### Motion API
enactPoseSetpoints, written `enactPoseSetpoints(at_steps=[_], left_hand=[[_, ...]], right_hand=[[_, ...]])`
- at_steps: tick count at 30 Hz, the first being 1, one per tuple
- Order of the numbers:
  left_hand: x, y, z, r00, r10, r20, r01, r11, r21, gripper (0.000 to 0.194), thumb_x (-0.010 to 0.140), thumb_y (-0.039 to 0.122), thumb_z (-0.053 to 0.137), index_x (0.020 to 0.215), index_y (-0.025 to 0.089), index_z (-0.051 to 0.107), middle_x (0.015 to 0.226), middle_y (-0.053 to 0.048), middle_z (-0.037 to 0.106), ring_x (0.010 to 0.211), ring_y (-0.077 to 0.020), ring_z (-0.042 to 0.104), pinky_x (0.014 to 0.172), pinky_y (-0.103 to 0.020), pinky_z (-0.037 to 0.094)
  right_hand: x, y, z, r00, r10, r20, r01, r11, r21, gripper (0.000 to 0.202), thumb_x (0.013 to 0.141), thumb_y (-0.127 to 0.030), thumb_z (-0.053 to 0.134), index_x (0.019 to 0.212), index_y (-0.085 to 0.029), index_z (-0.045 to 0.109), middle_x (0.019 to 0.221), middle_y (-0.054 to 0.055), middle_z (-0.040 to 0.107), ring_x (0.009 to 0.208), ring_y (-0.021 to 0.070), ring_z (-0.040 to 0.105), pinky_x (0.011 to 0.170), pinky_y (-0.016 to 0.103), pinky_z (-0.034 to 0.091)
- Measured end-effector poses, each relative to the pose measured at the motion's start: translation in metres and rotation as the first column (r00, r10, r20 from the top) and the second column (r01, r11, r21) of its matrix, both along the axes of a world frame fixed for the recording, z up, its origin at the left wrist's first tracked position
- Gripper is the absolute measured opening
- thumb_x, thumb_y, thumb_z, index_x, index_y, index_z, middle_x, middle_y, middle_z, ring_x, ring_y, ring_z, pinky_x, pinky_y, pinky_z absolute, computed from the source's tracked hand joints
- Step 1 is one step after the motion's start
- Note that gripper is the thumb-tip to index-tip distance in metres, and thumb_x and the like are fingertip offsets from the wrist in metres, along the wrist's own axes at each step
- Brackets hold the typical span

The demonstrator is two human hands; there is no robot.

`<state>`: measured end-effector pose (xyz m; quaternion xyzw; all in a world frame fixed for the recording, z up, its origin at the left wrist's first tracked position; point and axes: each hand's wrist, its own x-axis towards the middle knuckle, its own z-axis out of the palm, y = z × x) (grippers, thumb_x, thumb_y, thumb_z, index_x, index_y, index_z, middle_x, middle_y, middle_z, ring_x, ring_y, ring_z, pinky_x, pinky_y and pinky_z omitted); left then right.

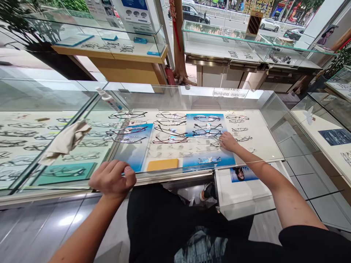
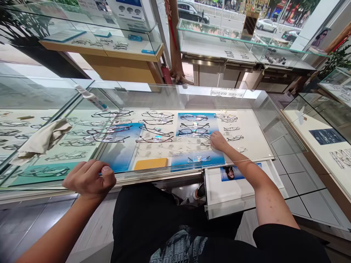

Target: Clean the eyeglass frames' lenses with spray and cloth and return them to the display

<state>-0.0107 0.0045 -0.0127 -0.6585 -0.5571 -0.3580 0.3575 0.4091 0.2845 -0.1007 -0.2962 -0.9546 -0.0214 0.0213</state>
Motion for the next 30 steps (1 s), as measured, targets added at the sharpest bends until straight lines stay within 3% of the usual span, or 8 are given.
enactPoseSetpoints(at_steps=[6,12,18,25,30], left_hand=[[-0.001,0.0,-0.001,1.0,0.001,0.0,-0.001,1.0,0.002,0.016,0.08,0.017,0.053,0.069,0.024,0.044,0.055,0.0,0.047,0.054,-0.0194,0.038,0.053,-0.033,0.02],[-0.002,-0.002,0.0,1.0,0.002,-0.004,-0.002,1.0,-0.01,0.015,0.078,0.017,0.053,0.068,0.024,0.044,0.054,-0.001,0.049,0.053,-0.0196,0.038,0.053,-0.033,0.02],[-0.001,-0.001,0.001,1.0,-0.01,0.011,0.011,1.0,-0.007,0.014,0.075,0.016,0.054,0.068,0.024,0.045,0.054,-0.001,0.049,0.053,-0.0193,0.037,0.053,-0.033,0.02],[-0.001,-0.001,-0.001,1.0,-0.017,0.011,0.017,1.0,0.009,0.015,0.076,0.016,0.054,0.069,0.024,0.044,0.054,-0.001,0.049,0.055,-0.0198,0.036,0.053,-0.033,0.018],[-0.002,-0.001,0.0,1.0,-0.006,0.001,0.006,1.0,0.005,0.014,0.076,0.016,0.054,0.069,0.025,0.045,0.054,-0.001,0.05,0.053,-0.0201,0.038,0.053,-0.033,0.02]], right_hand=[[-0.013,0.018,0.01,0.998,-0.057,0.019,0.057,0.997,0.046,0.026,0.094,-0.014,0.058,0.108,-0.01,0.079,0.129,0.023,0.071,0.133,0.0379,0.051,0.119,0.056,0.038],[-0.028,0.023,0.004,0.994,-0.063,0.086,0.059,0.997,0.05,0.02,0.091,-0.014,0.063,0.09,-0.014,0.083,0.13,0.02,0.073,0.131,0.035,0.056,0.124,0.053,0.036],[-0.032,0.025,0.003,0.992,-0.071,0.106,0.066,0.997,0.05,0.022,0.092,-0.015,0.062,0.088,-0.016,0.084,0.138,0.019,0.071,0.134,0.0349,0.054,0.126,0.055,0.034],[-0.034,0.015,0.014,0.986,-0.103,0.129,0.101,0.995,0.019,0.027,0.096,-0.017,0.056,0.089,-0.014,0.081,0.138,0.022,0.07,0.134,0.035,0.054,0.125,0.053,0.033],[-0.026,-0.01,0.029,0.98,-0.158,0.12,0.161,0.987,-0.017,0.031,0.1,-0.019,0.05,0.107,-0.008,0.078,0.139,0.028,0.067,0.132,0.0385,0.054,0.118,0.055,0.038]])
